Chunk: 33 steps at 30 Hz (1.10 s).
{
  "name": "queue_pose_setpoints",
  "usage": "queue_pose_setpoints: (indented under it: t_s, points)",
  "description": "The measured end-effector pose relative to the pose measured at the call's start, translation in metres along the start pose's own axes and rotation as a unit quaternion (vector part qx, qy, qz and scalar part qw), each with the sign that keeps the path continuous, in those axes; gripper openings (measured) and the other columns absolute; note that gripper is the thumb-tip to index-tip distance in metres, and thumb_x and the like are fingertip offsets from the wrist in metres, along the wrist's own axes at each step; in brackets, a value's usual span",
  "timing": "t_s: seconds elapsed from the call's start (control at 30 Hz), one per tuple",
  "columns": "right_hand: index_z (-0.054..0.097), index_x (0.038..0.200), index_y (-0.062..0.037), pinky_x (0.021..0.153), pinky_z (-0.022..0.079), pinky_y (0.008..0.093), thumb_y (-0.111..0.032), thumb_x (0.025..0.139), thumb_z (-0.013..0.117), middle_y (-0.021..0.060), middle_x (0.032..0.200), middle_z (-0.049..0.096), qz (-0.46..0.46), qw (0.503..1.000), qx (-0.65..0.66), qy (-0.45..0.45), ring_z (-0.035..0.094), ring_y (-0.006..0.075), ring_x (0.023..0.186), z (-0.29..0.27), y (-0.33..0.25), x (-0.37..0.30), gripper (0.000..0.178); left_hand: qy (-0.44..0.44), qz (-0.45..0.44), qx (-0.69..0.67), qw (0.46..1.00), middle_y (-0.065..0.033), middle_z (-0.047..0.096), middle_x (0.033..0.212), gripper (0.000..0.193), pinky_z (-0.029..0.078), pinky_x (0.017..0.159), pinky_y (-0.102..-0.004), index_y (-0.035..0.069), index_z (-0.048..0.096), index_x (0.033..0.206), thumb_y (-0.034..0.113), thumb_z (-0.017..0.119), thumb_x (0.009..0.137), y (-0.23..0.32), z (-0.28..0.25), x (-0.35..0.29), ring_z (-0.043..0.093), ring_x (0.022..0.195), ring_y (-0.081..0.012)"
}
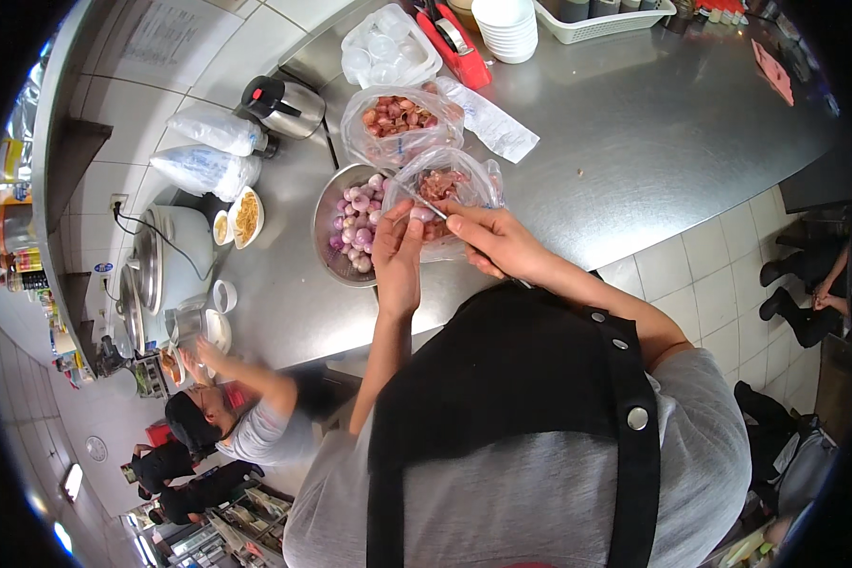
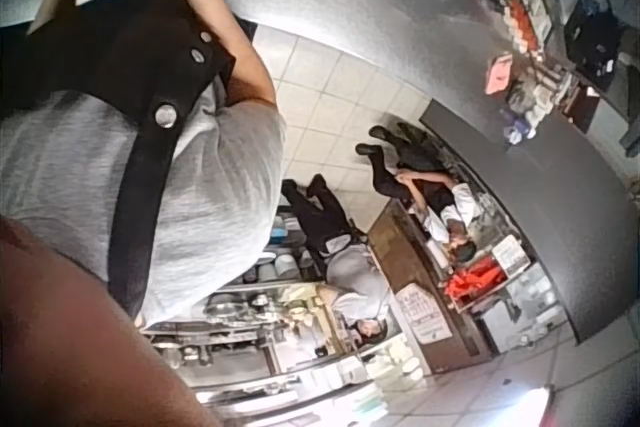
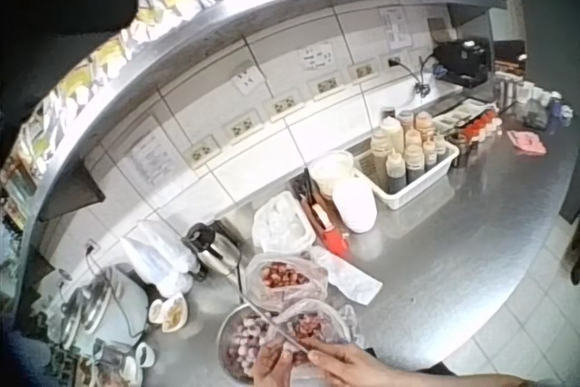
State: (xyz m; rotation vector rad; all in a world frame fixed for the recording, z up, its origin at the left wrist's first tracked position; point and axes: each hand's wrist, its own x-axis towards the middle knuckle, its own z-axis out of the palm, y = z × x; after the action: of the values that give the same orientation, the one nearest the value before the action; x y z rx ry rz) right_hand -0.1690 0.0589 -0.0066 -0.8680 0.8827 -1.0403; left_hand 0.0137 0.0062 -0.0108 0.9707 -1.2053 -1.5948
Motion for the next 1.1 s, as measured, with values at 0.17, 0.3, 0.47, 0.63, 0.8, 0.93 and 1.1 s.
queue_pose_setpoints:
  t_s: [0.17, 0.3, 0.47, 0.63, 0.8, 0.93, 1.1]
  points:
    - [0.048, 0.147, -0.0133, 0.040, 0.030, 0.0223, -0.044, 0.104, 0.046, -0.0034, 0.057, 0.044, 0.045, 0.998, 0.032, 0.002, 0.038, 0.0048, 0.042, -0.003, 0.001, -0.001, 0.052, -0.010, -0.026, -0.041, 0.999, -0.0081, 0.061, 0.119, 0.031, 0.047, 0.093, -0.0287, -0.003, 0.052, 0.130, 0.011, 0.053, 0.102, 0.000, 0.002, 0.006, 0.057, 0.108, -0.0128]
    - [0.053, 0.138, -0.0066, 0.041, 0.033, 0.0231, -0.041, 0.105, 0.044, -0.0022, 0.055, 0.045, 0.035, 0.999, 0.031, -0.008, 0.040, 0.0055, 0.043, -0.002, 0.000, -0.001, 0.048, -0.014, -0.017, -0.029, 0.999, -0.0071, 0.061, 0.120, 0.035, 0.047, 0.093, -0.0293, -0.003, 0.051, 0.133, 0.013, 0.054, 0.102, -0.003, -0.004, 0.007, 0.057, 0.107, -0.0122]
    - [0.060, 0.108, -0.0078, 0.040, 0.031, 0.0232, -0.045, 0.104, 0.045, -0.0025, 0.055, 0.045, 0.060, 0.994, 0.073, 0.049, 0.041, 0.0060, 0.041, -0.005, 0.001, 0.002, 0.040, -0.032, -0.055, -0.064, 0.996, -0.0081, 0.062, 0.120, 0.037, 0.048, 0.094, -0.0338, -0.001, 0.050, 0.135, 0.016, 0.055, 0.102, 0.001, -0.009, 0.006, 0.060, 0.106, -0.0164]
    - [0.059, 0.117, -0.0083, 0.039, 0.030, 0.0232, -0.045, 0.105, 0.044, -0.0033, 0.055, 0.043, 0.032, 0.999, 0.010, 0.033, 0.039, 0.0052, 0.041, -0.008, 0.005, 0.004, 0.042, -0.032, -0.074, -0.124, 0.989, -0.0090, 0.062, 0.120, 0.035, 0.051, 0.093, -0.0338, 0.002, 0.050, 0.133, 0.017, 0.055, 0.103, 0.001, -0.006, 0.002, 0.063, 0.104, -0.0190]
    - [0.048, 0.144, -0.0096, 0.042, 0.032, 0.0231, -0.042, 0.106, 0.043, -0.0037, 0.060, 0.043, 0.016, 0.998, -0.047, 0.047, 0.040, 0.0042, 0.047, -0.005, 0.000, -0.002, 0.051, -0.016, -0.049, -0.110, 0.993, -0.0086, 0.062, 0.119, 0.032, 0.051, 0.093, -0.0318, 0.003, 0.051, 0.130, 0.013, 0.058, 0.100, -0.005, -0.019, 0.005, 0.063, 0.105, -0.0180]
    - [0.036, 0.151, -0.0014, 0.063, 0.047, 0.0303, -0.034, 0.104, 0.050, 0.0046, 0.074, 0.062, -0.122, 0.986, -0.116, -0.001, 0.056, 0.0134, 0.062, 0.005, -0.001, -0.006, 0.059, -0.014, -0.035, -0.100, 0.994, -0.0080, 0.061, 0.119, 0.035, 0.050, 0.095, -0.0318, 0.002, 0.052, 0.130, 0.006, 0.061, 0.097, -0.005, -0.018, 0.006, 0.061, 0.108, -0.0172]
    - [0.036, 0.151, -0.0035, 0.087, 0.048, 0.0345, -0.030, 0.103, 0.051, 0.0145, 0.104, 0.071, -0.149, 0.971, -0.184, -0.024, 0.064, 0.0207, 0.089, 0.009, -0.006, -0.008, 0.057, -0.012, -0.032, -0.093, 0.995, -0.0082, 0.061, 0.122, 0.035, 0.050, 0.096, -0.0334, 0.000, 0.053, 0.130, 0.002, 0.061, 0.096, -0.007, -0.022, 0.008, 0.061, 0.109, -0.0173]
